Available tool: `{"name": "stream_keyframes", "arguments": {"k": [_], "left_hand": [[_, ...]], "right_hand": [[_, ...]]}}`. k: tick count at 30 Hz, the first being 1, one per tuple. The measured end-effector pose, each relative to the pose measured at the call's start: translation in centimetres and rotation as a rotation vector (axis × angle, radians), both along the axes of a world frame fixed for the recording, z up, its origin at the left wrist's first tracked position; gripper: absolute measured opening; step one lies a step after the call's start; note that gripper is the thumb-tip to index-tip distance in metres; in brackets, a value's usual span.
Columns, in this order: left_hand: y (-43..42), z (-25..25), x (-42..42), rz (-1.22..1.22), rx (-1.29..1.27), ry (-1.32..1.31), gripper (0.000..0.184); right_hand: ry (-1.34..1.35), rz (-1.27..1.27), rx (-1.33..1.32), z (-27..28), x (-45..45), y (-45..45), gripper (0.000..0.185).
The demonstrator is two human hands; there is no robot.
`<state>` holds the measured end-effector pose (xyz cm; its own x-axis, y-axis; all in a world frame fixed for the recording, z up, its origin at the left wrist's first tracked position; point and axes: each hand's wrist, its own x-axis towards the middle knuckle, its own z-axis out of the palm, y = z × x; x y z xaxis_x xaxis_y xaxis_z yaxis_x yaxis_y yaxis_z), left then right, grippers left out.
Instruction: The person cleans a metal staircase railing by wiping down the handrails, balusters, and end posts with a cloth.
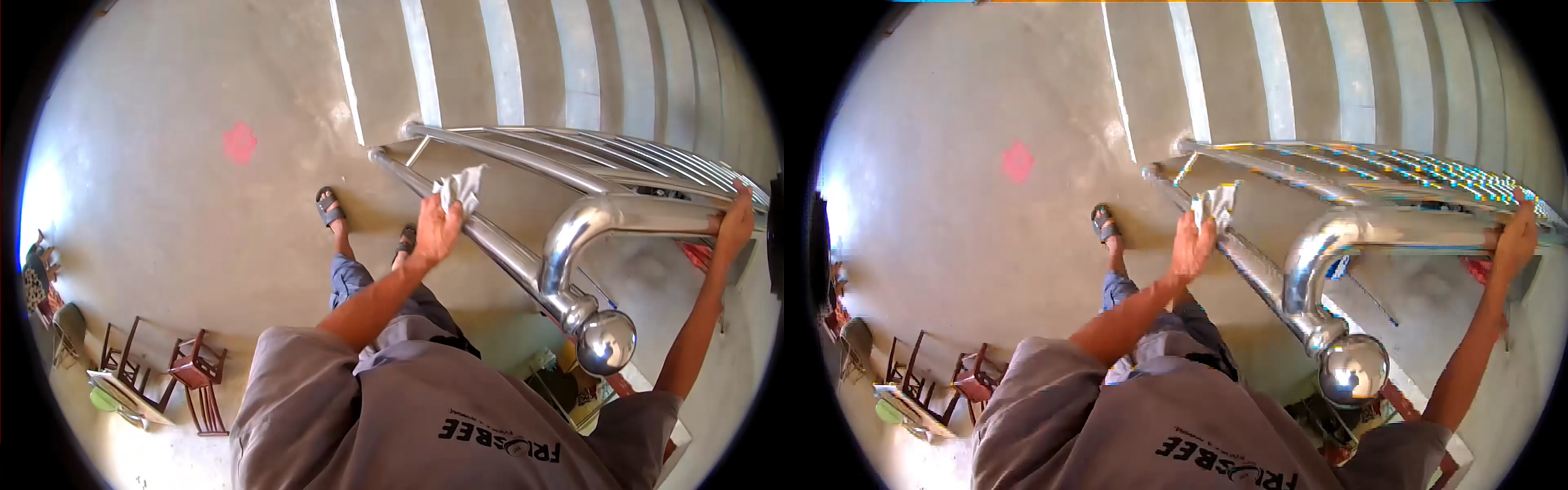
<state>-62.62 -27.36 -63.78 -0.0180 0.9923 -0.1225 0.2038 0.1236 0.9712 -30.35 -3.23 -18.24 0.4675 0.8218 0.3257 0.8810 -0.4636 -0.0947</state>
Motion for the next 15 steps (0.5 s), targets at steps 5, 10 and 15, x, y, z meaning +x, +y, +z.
{"name": "stream_keyframes", "arguments": {"k": [5,10,15], "left_hand": [[0.9,-10.5,1.1,-0.242,-0.174,0.282,0.03],[1.9,5.3,0.5,-0.057,-0.399,0.003,0.037],[3.0,15.1,-2.8,-0.14,-0.023,-0.181,0.042]], "right_hand": [[-0.01,0.091,0.034,-0.3,-1.2,-0.3,0.049],[-0.006,0.115,0.063,-0.3,-0.2,-0.3,0.049],[0.035,0.045,0.102,-0.8,-1.9,-0.4,0.054]]}}
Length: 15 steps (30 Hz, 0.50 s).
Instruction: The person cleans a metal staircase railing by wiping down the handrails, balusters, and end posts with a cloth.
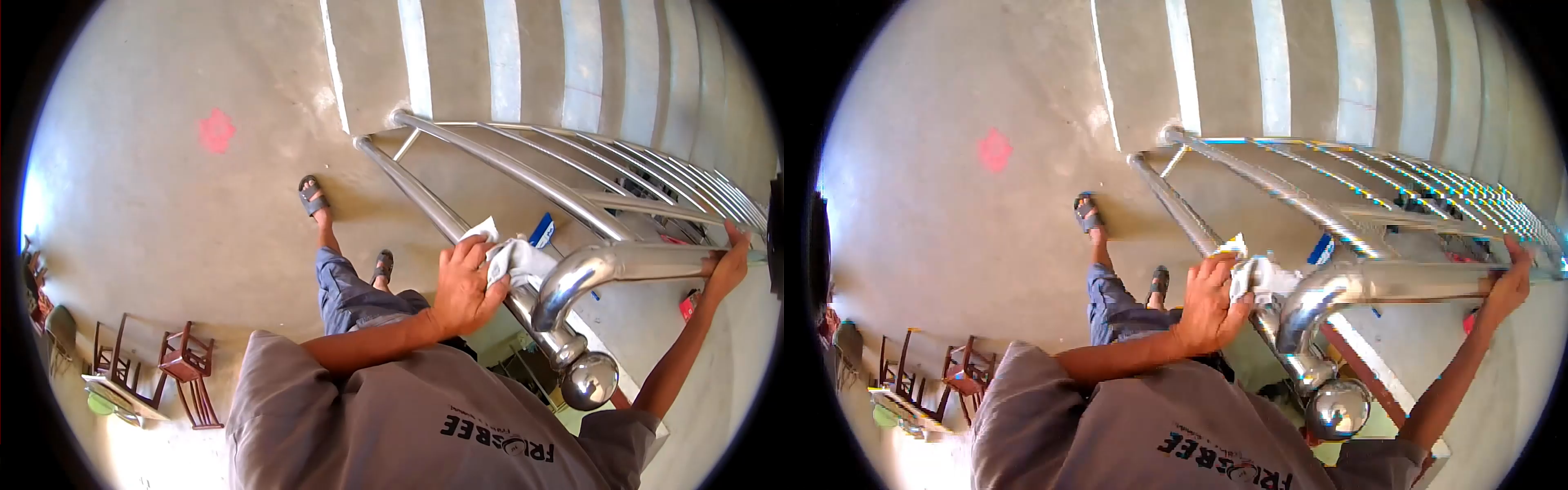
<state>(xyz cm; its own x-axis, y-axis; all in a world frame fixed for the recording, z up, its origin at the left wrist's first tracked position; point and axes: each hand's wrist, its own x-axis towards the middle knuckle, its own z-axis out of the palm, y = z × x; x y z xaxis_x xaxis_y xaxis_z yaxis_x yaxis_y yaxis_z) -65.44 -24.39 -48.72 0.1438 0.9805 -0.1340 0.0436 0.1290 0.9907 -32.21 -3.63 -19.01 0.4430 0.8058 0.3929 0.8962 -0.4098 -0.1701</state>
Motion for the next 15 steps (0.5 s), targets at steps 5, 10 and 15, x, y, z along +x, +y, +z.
{"name": "stream_keyframes", "arguments": {"k": [5,10,15], "left_hand": [[-0.1,-12.6,2.4,0.127,-0.207,0.162,0.033],[-0.6,-28.1,3.1,-0.03,0.091,0.47,0.015],[-4.4,-46.0,7.0,0.019,-0.022,0.601,0.023]], "right_hand": [[-0.054,0.021,-0.009,0.5,0.7,0.1,0.053],[0.074,-0.125,-0.108,2.1,1.4,-0.6,0.053],[-0.009,-0.101,0.006,1.5,0.8,-0.5,0.05]]}}
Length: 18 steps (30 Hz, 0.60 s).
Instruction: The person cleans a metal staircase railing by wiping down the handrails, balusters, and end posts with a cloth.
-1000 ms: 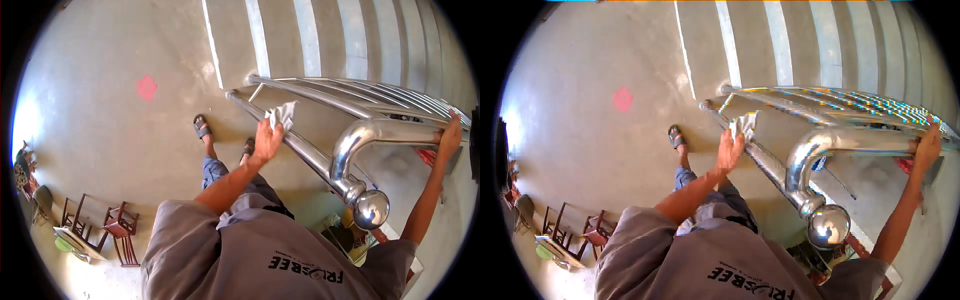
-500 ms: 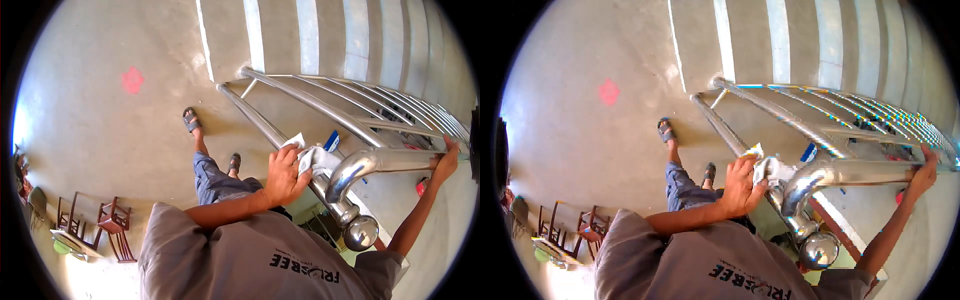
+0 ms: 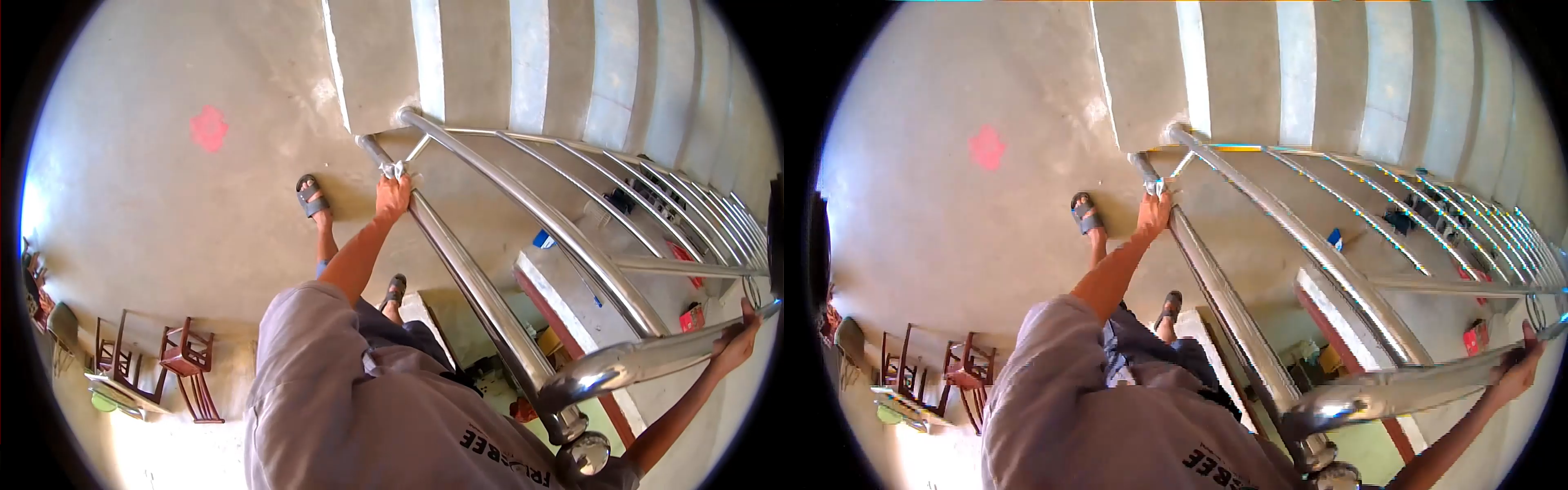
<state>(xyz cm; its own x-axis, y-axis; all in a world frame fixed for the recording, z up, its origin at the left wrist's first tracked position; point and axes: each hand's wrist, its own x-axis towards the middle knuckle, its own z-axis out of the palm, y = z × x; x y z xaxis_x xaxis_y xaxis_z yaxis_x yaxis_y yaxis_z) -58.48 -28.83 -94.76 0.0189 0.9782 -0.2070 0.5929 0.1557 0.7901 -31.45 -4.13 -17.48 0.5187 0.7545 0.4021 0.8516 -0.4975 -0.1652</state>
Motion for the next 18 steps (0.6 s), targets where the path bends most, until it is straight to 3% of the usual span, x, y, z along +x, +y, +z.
{"name": "stream_keyframes", "arguments": {"k": [4,5,6,7,8,10,11,12,13,14,15,16,18], "left_hand": [[-0.5,-6.7,0.3,0.082,-0.08,-0.171,0.028],[-0.4,-6.8,0.1,0.029,-0.087,-0.084,0.029],[-0.3,-7.3,0.0,-0.022,-0.092,0.004,0.032],[-0.3,-8.6,0.5,0.096,0.069,0.044,0.037],[-0.4,-10.0,0.7,0.1,0.063,0.04,0.037],[0.6,-10.7,0.1,0.198,-0.137,-0.187,0.032],[2.8,-7.8,-1.7,0.088,-0.207,-0.117,0.032],[2.9,-9.0,-1.5,0.096,-0.21,-0.121,0.032],[2.9,-10.9,-1.2,0.118,-0.336,-0.157,0.032],[3.6,-10.8,-1.6,0.139,-0.462,-0.193,0.033],[4.2,-10.7,-2.5,-0.047,-0.507,-0.185,0.043],[4.0,-11.0,-2.2,-0.042,-0.507,-0.189,0.043],[3.3,-11.2,-0.9,0.364,-0.56,-0.133,0.044]], "right_hand": [[0.083,0.039,0.109,1.3,2.2,0.1,0.048],[-0.158,0.222,-0.052,2.1,3.7,-0.6,0.047],[-0.162,0.227,-0.059,2.6,4.1,-0.4,0.047],[-0.069,0.119,0.006,3.1,4.0,0.0,0.047],[0.022,0.011,0.071,3.3,4.1,0.3,0.046],[-0.041,0.153,0.021,3.2,4.6,-0.2,0.045],[-0.04,0.179,0.055,2.9,4.5,0.0,0.045],[-0.038,0.205,0.091,2.6,4.3,0.1,0.044],[-0.124,0.288,-0.075,2.8,3.2,-0.4,0.043],[-0.128,0.296,-0.078,3.1,2.6,0.0,0.043],[-0.07,0.091,-0.058,3.4,2.0,0.5,0.038],[-0.012,-0.115,-0.036,3.8,1.6,0.7,0.041],[-0.065,-0.008,-0.125,5.5,3.4,0.1,0.037]]}}
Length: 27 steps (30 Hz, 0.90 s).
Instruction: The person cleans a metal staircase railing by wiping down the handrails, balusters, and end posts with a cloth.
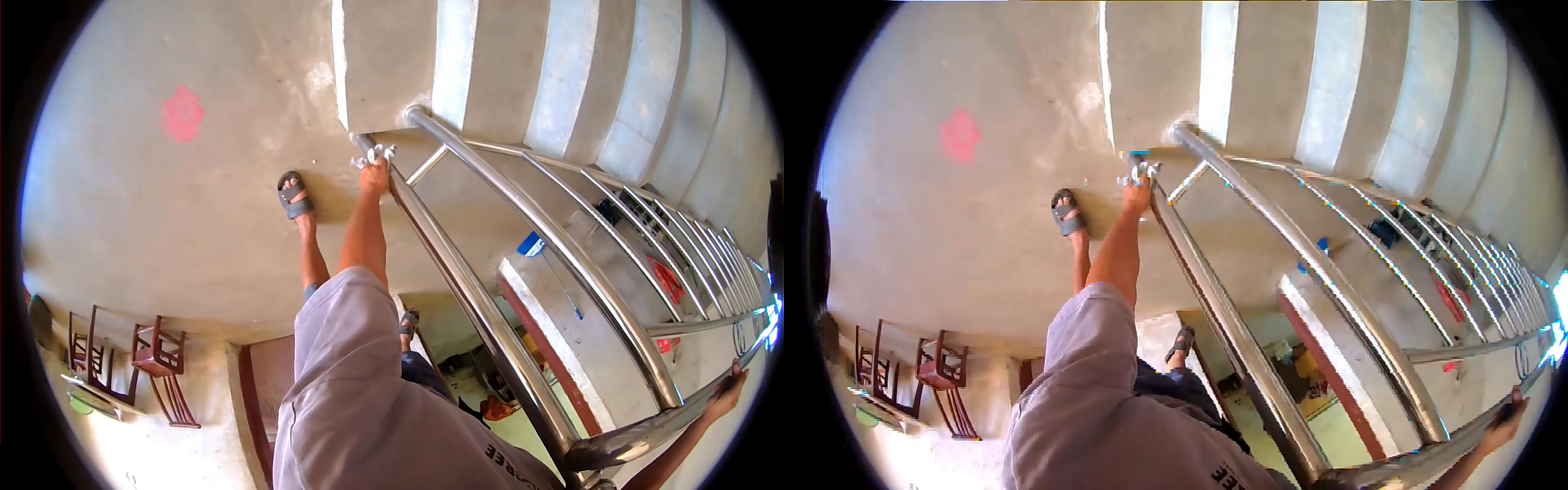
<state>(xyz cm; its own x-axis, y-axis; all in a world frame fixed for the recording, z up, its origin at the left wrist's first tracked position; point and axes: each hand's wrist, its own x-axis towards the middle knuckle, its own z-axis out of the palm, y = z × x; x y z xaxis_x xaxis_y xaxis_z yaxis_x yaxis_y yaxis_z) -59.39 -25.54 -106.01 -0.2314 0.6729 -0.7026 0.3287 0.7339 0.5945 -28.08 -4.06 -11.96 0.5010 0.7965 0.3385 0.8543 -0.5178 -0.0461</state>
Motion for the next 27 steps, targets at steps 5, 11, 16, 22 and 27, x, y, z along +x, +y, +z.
{"name": "stream_keyframes", "arguments": {"k": [5,11,16,22,27], "left_hand": [[-3.3,3.2,1.1,0.306,0.173,-0.193,0.033],[-1.3,14.1,0.5,-0.014,0.252,-0.1,0.029],[0.8,24.6,-1.0,-0.024,0.266,-0.123,0.043],[8.2,38.8,-2.7,0.092,0.377,-0.449,0.028],[13.1,39.0,4.4,0.137,0.815,-0.458,0.035]], "right_hand": [[-0.066,0.28,-0.027,-1.2,1.0,-0.5,0.041],[0.123,-0.028,0.23,-2.0,2.0,0.4,0.043],[0.134,0.052,0.209,-4.7,-1.5,0.1,0.042],[0.203,0.016,0.115,-2.9,0.9,-0.7,0.037],[0.198,0.071,0.19,-4.8,-1.3,-0.1,0.036]]}}
